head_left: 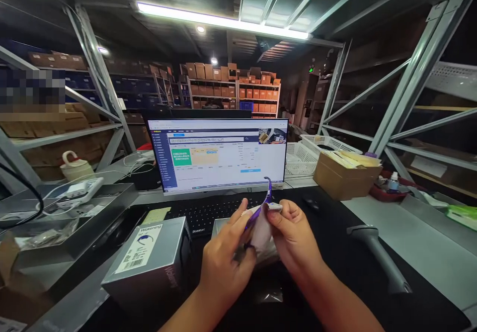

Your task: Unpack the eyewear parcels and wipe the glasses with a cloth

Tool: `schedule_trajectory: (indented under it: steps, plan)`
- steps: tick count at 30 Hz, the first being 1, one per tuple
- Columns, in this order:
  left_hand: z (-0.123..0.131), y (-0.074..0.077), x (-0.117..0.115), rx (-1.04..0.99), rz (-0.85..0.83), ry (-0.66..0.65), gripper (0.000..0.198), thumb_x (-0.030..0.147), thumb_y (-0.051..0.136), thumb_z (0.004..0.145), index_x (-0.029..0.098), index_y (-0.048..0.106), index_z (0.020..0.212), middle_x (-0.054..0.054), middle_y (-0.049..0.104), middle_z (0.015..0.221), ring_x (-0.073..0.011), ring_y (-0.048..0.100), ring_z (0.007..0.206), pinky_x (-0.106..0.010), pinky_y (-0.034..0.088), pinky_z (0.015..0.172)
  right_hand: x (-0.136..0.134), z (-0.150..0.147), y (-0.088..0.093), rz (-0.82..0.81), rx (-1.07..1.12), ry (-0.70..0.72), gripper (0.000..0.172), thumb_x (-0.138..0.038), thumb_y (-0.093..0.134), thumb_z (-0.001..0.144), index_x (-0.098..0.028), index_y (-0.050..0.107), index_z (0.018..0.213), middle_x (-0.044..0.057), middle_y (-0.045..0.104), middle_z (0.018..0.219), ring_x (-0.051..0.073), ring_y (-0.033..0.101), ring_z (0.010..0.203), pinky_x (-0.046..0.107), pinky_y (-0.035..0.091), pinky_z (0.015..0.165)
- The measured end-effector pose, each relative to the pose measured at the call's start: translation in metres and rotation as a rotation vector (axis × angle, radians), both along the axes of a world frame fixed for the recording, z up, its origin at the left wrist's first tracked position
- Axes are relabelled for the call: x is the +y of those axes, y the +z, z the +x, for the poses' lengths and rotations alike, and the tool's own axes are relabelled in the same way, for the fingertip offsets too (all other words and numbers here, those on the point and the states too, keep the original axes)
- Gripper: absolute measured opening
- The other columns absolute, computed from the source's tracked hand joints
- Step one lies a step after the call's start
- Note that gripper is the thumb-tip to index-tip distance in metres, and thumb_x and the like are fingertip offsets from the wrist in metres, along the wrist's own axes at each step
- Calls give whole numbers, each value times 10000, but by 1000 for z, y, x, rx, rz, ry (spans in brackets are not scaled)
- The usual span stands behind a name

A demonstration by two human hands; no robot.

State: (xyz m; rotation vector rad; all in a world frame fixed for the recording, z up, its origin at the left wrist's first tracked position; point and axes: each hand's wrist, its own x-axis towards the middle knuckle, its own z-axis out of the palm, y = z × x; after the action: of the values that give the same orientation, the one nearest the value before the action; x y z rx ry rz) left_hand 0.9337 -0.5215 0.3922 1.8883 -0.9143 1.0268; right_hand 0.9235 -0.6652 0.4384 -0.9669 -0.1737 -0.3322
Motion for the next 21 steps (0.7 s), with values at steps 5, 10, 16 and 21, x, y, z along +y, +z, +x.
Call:
schedule_trajectory:
  steps: [5,10,16,21]
  plan:
    - [1,-7,3,129,-91,84,559,172,559,896,220,448,1441,-113,597,1416,-208,682,1156,-278,588,929,28,0,-27,-331,-206,-307,583,-349,742,801,-208,258,507,-84,284,509,85,255,506,253,366,565]
    - [1,-5,6,195,-113,47,545,220,584,905,239,460,1436,-78,673,1319,-201,727,1050,-255,610,855,32,-4,-26,-454,-181,-251,514,-317,758,745,-218,321,493,-57,408,520,107,395,540,266,393,583]
    - [-3,-2,-4,48,-3,-10,625,80,529,851,272,452,1441,-42,599,1423,-209,599,1281,-313,500,1085,-6,0,5,-38,16,31,633,-351,910,541,-209,293,539,-77,401,502,75,336,515,207,293,518]
    - [-7,0,0,87,-27,19,590,100,524,861,250,464,1428,-40,604,1418,-199,604,1273,-288,508,1068,8,-3,-3,-172,-78,-167,609,-412,849,667,-212,291,528,-78,342,516,77,280,512,215,296,506]
